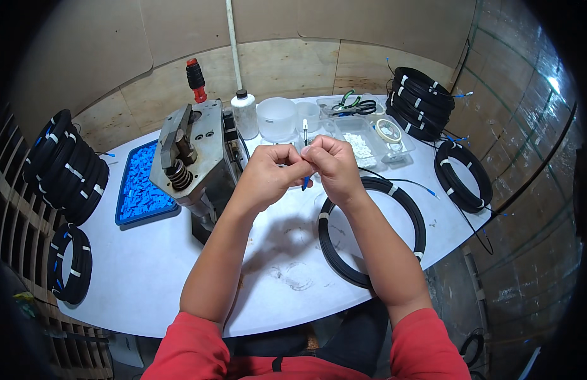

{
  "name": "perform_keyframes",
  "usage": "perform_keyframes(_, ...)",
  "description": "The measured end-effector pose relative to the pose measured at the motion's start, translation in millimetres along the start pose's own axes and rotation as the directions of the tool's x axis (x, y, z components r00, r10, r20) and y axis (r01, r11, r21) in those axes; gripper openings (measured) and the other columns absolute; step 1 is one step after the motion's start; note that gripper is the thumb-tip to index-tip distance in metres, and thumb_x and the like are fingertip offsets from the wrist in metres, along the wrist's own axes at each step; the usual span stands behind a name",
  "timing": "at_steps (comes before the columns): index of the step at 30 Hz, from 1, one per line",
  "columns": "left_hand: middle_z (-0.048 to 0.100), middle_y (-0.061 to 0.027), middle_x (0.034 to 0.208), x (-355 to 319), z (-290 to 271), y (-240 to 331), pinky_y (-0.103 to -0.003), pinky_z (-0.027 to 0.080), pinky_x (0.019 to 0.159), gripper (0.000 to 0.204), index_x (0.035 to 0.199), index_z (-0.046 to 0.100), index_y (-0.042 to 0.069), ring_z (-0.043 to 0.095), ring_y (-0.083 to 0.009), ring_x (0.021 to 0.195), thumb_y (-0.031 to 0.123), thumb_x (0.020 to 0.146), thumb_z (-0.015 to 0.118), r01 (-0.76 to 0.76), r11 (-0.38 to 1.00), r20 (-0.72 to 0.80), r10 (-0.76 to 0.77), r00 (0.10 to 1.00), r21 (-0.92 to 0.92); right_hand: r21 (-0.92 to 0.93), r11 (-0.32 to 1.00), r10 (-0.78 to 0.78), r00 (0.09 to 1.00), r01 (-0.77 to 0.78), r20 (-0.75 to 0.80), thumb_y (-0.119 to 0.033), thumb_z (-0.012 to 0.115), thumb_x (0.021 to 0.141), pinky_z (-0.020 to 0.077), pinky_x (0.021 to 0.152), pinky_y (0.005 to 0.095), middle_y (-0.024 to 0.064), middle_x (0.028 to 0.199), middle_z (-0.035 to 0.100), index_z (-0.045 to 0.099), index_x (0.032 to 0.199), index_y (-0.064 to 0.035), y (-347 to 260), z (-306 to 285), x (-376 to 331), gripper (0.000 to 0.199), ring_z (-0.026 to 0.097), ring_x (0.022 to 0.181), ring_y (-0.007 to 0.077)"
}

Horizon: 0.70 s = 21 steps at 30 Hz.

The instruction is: Crimp a terminal onto the end of a black wire using a specialized industrial machine.

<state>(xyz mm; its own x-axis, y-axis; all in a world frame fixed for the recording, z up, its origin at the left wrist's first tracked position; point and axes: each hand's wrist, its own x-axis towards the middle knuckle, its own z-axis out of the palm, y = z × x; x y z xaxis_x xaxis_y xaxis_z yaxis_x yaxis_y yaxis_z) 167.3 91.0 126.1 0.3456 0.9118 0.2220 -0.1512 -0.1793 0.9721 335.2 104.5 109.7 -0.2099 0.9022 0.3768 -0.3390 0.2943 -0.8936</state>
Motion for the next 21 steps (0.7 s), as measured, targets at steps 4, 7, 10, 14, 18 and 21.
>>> perform_keyframes(4,0.07,-0.0093,0.075,0.2,-0.4,-0.3,-0.025,0.054,0.062,0.016,0.077,0.067,-0.002,0.073,-0.015,0.071,0.007,0.087,0.076,0.015,1.0,0.01,-0.015,1.0,-0.013,-0.02,1.0,-0.013,1.0,0.013,-0.005,-0.006,0.065,0.093,0.0506,0.053,0.0258,0.0048,0.073,0.067,0.063,0.076,-0.0012,1.2,-1.6,1.1,0.017,0.059,0.063,0.0079)
perform_keyframes(7,0.07,-0.0094,0.074,1.2,-1.2,-2.8,-0.025,0.054,0.062,0.016,0.076,0.068,-0.002,0.073,-0.0149,0.071,0.007,0.087,0.076,0.003,1.0,0.011,-0.003,1.0,-0.007,-0.035,0.999,-0.034,0.999,0.034,-0.003,-0.006,0.065,0.093,0.0508,0.052,0.0258,0.0056,0.074,0.068,0.064,0.077,-0.0009,1.8,-2.1,1.8,0.017,0.06,0.062,0.0078)
perform_keyframes(10,0.071,-0.0101,0.074,2.1,-2.3,-2.9,-0.025,0.054,0.063,0.015,0.077,0.07,-0.003,0.072,-0.0146,0.071,0.007,0.086,0.075,0.004,1.0,0.003,-0.004,1.0,0.013,-0.041,0.999,-0.033,0.999,0.033,0.0,-0.007,0.066,0.093,0.0514,0.053,0.0259,0.006,0.074,0.069,0.065,0.079,-0.0004,0.2,-0.9,0.9,0.016,0.061,0.062,0.0085)
perform_keyframes(14,0.072,-0.0101,0.075,2.6,-2.6,-5.0,-0.026,0.054,0.064,0.016,0.078,0.071,-0.005,0.072,-0.0139,0.071,0.008,0.087,0.074,-0.047,0.998,-0.024,0.048,0.999,0.053,-0.019,1.0,-0.018,1.0,0.018,0.013,-0.009,0.069,0.094,0.0526,0.055,0.026,0.0065,0.075,0.069,0.067,0.083,0.0008,-3.6,2.9,-0.8,0.015,0.064,0.063,0.0103)
perform_keyframes(18,0.074,-0.0095,0.075,2.3,-1.4,-2.2,-0.026,0.054,0.065,0.018,0.082,0.073,-0.005,0.071,-0.0126,0.07,0.011,0.089,0.073,-0.133,0.963,-0.068,0.153,0.986,0.234,-0.034,0.997,-0.064,0.998,0.064,0.003,-0.011,0.072,0.095,0.0532,0.056,0.026,0.0067,0.076,0.07,0.068,0.087,0.0016,-1.8,3.5,0.8,0.016,0.065,0.064,0.0109)
perform_keyframes(21,0.075,-0.009,0.078,0.0,3.0,1.4,-0.026,0.054,0.068,0.019,0.085,0.073,-0.005,0.07,-0.0119,0.073,0.012,0.092,0.073,-0.167,0.948,-0.097,0.2,0.975,0.271,-0.054,0.995,-0.086,0.996,0.085,-0.024,-0.014,0.073,0.096,0.0529,0.057,0.0255,0.0065,0.077,0.07,0.07,0.09,0.0021,-1.2,5.3,0.8,0.017,0.064,0.065,0.0106)
